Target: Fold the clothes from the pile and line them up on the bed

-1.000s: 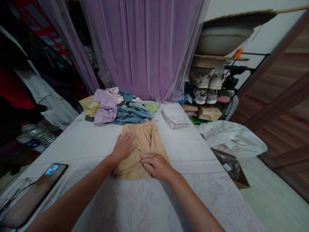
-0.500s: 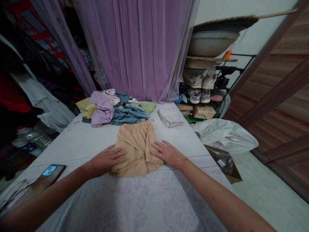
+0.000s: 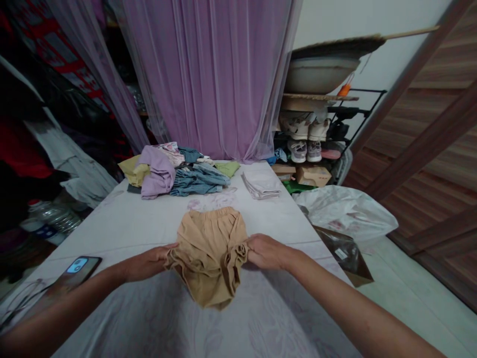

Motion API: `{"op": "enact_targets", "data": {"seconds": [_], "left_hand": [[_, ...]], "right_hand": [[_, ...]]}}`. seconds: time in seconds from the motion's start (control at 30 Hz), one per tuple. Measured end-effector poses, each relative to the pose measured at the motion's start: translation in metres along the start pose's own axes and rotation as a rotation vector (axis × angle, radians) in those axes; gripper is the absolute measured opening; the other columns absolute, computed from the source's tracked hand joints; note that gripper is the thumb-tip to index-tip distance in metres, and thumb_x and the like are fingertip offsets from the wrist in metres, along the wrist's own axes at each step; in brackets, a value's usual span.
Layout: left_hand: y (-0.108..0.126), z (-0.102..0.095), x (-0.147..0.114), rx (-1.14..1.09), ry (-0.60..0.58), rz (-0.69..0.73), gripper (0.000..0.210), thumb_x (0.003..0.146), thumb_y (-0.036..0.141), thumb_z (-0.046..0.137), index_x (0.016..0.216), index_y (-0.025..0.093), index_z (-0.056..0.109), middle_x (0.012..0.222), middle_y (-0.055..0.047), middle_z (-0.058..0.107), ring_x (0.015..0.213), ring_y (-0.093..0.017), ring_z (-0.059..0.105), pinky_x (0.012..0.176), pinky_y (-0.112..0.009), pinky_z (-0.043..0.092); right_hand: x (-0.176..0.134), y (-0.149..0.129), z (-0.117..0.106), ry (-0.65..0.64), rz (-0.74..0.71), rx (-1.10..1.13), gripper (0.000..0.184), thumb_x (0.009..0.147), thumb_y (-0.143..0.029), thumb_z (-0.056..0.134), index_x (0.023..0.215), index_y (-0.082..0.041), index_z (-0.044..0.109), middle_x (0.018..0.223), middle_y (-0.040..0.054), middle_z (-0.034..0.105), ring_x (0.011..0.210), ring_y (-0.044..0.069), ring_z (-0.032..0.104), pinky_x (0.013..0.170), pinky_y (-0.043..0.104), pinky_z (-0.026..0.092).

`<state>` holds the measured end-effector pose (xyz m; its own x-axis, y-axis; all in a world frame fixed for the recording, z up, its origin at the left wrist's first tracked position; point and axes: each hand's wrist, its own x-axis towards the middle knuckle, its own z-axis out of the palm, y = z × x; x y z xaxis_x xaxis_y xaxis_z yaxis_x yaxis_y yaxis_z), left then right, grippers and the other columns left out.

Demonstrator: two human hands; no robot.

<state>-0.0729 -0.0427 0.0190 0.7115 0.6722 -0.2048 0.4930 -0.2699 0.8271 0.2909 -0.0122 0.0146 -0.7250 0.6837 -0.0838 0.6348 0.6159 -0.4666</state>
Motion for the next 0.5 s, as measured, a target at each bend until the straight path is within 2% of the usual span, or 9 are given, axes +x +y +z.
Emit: {"op": "enact_targets", "data": {"seconds": [0.07,0.1,0.17,0.23,0.3,0.4,0.5], "left_hand": [[-0.001,-0.012,0.011,-0.238,0.050,-0.106,0.053,0.084,0.065,0.051,0.102,0.021,0.075,0.108,-0.007,0.075,0.112,-0.026,0.064,0.104,-0.038,0.044],[-0.003,-0.018,0.019,-0.340,0.109,-0.150,0.056,0.080,0.067,0.055,0.100,0.019,0.074,0.105,-0.008,0.075,0.107,-0.027,0.066,0.099,-0.038,0.047],[-0.008,-0.031,0.040,-0.491,0.274,-0.202,0.056,0.077,0.065,0.059,0.102,0.016,0.073,0.106,-0.009,0.075,0.103,-0.027,0.068,0.097,-0.039,0.050],[-0.016,-0.040,0.061,-0.601,0.441,-0.272,0.052,0.082,0.059,0.055,0.106,0.016,0.070,0.111,-0.011,0.074,0.105,-0.026,0.068,0.096,-0.038,0.051],[-0.025,-0.045,0.079,-0.689,0.541,-0.389,0.047,0.086,0.054,0.052,0.107,0.015,0.069,0.111,-0.013,0.074,0.105,-0.024,0.069,0.093,-0.036,0.054],[-0.039,-0.046,0.093,-0.769,0.613,-0.545,0.045,0.085,0.052,0.055,0.105,0.014,0.068,0.108,-0.015,0.074,0.100,-0.024,0.071,0.088,-0.035,0.056],[-0.047,-0.044,0.091,-0.808,0.629,-0.575,0.052,0.086,0.056,0.054,0.110,0.013,0.066,0.111,-0.015,0.073,0.101,-0.025,0.070,0.088,-0.036,0.056]], "right_hand": [[0.013,0.006,-0.014,-0.085,0.109,0.258,0.033,0.086,-0.027,0.040,0.063,-0.018,0.062,0.062,-0.0013,0.061,0.063,0.015,0.055,0.065,0.025,0.044],[0.022,0.010,-0.020,-0.074,0.187,0.383,0.032,0.084,-0.028,0.041,0.058,-0.018,0.058,0.057,-0.0019,0.057,0.060,0.015,0.052,0.062,0.025,0.042],[0.044,0.018,-0.027,-0.014,0.359,0.608,0.027,0.079,-0.025,0.046,0.056,-0.017,0.056,0.055,-0.0025,0.055,0.057,0.014,0.050,0.059,0.024,0.040],[0.064,0.026,-0.028,0.087,0.542,0.762,0.021,0.078,-0.023,0.048,0.062,-0.017,0.059,0.057,-0.0023,0.058,0.056,0.013,0.051,0.057,0.024,0.041],[0.080,0.034,-0.021,0.168,0.661,0.801,0.017,0.077,-0.022,0.049,0.067,-0.016,0.062,0.059,-0.0007,0.062,0.055,0.014,0.053,0.056,0.025,0.042],[0.091,0.046,-0.007,0.258,0.736,0.766,0.017,0.079,-0.022,0.052,0.070,-0.015,0.064,0.069,0.0048,0.069,0.062,0.016,0.059,0.060,0.026,0.044],[0.087,0.053,0.003,0.341,0.755,0.753,0.025,0.088,-0.028,0.048,0.082,-0.015,0.068,0.091,0.0092,0.074,0.083,0.019,0.066,0.069,0.027,0.047]]}}
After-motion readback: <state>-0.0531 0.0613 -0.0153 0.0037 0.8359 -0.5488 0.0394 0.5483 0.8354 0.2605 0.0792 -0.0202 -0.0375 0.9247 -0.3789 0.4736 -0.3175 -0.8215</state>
